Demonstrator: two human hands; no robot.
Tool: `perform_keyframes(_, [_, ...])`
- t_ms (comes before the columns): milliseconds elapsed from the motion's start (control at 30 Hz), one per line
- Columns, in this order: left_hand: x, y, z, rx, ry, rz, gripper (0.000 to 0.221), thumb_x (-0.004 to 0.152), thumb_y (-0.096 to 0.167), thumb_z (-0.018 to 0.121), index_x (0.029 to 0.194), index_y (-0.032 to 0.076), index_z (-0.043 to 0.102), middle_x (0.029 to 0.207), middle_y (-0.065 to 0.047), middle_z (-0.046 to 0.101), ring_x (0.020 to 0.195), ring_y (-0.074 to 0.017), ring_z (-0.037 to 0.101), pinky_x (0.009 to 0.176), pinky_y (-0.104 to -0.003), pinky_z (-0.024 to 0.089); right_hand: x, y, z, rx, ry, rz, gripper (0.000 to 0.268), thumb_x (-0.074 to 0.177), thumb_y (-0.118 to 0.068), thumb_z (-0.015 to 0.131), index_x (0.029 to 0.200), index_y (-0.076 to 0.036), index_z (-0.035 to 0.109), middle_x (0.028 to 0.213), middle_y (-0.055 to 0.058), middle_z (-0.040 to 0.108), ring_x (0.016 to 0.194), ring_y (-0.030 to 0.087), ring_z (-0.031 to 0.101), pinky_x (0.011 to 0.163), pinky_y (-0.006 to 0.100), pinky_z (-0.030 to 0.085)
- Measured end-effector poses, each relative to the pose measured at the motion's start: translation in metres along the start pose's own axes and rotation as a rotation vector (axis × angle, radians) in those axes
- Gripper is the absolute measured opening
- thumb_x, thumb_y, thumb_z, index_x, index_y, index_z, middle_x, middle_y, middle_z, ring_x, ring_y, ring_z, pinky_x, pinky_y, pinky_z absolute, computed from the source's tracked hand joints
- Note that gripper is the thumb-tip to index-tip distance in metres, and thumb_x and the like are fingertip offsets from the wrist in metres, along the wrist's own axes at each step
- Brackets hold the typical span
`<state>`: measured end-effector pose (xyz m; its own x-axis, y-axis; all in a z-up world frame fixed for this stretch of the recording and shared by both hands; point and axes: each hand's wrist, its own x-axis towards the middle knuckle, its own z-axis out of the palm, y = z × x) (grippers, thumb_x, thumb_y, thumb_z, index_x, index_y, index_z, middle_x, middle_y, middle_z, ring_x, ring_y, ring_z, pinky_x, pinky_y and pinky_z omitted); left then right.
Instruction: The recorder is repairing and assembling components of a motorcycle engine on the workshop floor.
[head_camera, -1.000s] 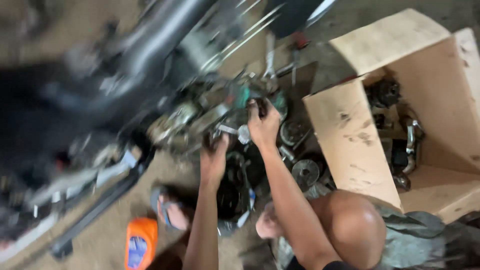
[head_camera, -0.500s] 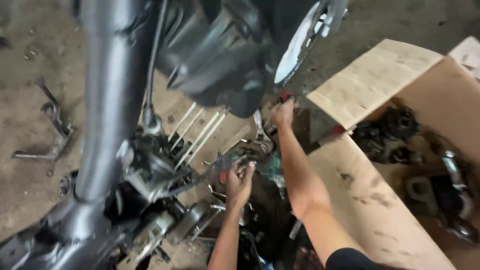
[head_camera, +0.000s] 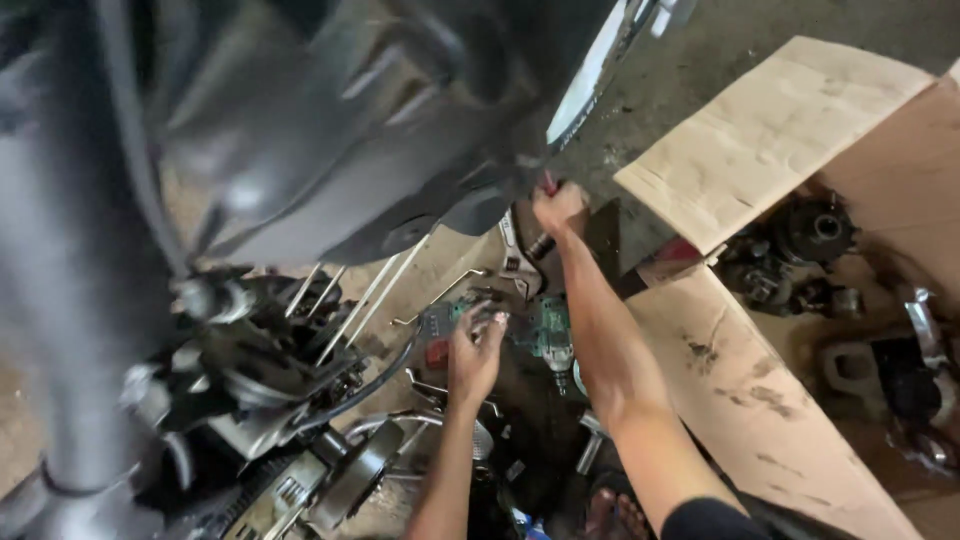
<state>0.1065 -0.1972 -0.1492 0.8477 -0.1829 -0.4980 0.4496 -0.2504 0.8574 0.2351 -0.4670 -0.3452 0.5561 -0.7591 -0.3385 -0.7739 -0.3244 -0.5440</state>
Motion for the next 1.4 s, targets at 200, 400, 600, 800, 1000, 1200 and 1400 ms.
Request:
perform_keyframes(200, [-0.026,-0.011,-0.01,0.065,-0.032,-0.075,0.052,0.092,0.041,0.071,0.137,0.017,0.063,0.114,-0.018,0.075,0.108,-0.0317,0.073,0.095,-0.044,0.056,-0.136,-0.058,-0.071,0.512,-0.254,0.257,0.119,0.082,-0.08,0.065,0.156,0.007,0.035,0.124,0.028,0.07,0.122,0.034,0.068,0.101,0.049,0.052])
perform_keyframes(400, [-0.087,0.004,-0.034,0.071,-0.013,-0.016,0.051,0.092,0.044,0.072,0.133,0.015,0.066,0.112,-0.023,0.075,0.108,-0.0388,0.072,0.093,-0.046,0.058,-0.212,0.004,-0.052,0.626,-0.175,0.203,0.058,0.082,-0.033,0.067,0.125,0.006,0.07,0.111,0.03,0.071,0.104,0.041,0.071,0.089,0.056,0.055])
perform_keyframes(600, [-0.167,0.023,-0.067,0.025,-0.083,-0.228,0.061,0.098,0.05,0.064,0.148,0.018,0.052,0.14,-0.017,0.062,0.133,-0.0312,0.058,0.113,-0.048,0.047,-0.358,0.032,-0.122,0.837,-0.299,0.333,0.027,0.096,-0.021,0.069,0.111,0.001,0.069,0.091,0.015,0.072,0.082,0.026,0.069,0.09,0.054,0.057])
perform_keyframes(800, [-0.214,0.02,-0.09,-0.102,-0.014,-0.029,0.05,0.093,0.037,0.07,0.131,0.005,0.064,0.118,-0.02,0.073,0.115,-0.0316,0.07,0.102,-0.045,0.055,-0.479,0.05,-0.186,1.119,-0.483,0.044,0.032,0.082,-0.005,0.073,0.11,0.006,0.065,0.089,0.018,0.066,0.075,0.035,0.071,0.06,0.05,0.064])
perform_keyframes(1000, [-0.242,0.031,-0.11,-0.121,0.026,0.099,0.047,0.101,0.044,0.057,0.127,0.006,0.067,0.115,-0.021,0.073,0.117,-0.0378,0.068,0.101,-0.051,0.052,-0.527,0.063,-0.208,0.914,-0.545,-0.264,0.037,0.074,0.006,0.064,0.11,0.013,0.067,0.076,0.027,0.068,0.064,0.035,0.072,0.043,0.042,0.06])
perform_keyframes(1200, [-0.236,0.008,-0.107,-0.265,0.125,0.186,0.03,0.101,0.025,0.061,0.117,0.003,0.073,0.09,-0.017,0.074,0.089,-0.022,0.073,0.081,-0.04,0.061,-0.53,0.089,-0.193,0.777,-0.438,-0.354,0.04,0.073,0.002,0.075,0.113,0.006,0.071,0.077,0.019,0.068,0.06,0.025,0.068,0.045,0.035,0.057])
perform_keyframes(1400, [-0.223,-0.005,-0.105,-0.345,0.172,0.136,0.032,0.101,0.028,0.062,0.111,0.0,0.074,0.083,-0.013,0.071,0.079,-0.0178,0.069,0.075,-0.038,0.059,-0.544,0.068,-0.203,0.515,-0.313,-0.409,0.026,0.08,-0.008,0.083,0.105,-0.006,0.077,0.071,0.011,0.066,0.057,0.02,0.065,0.046,0.03,0.051])
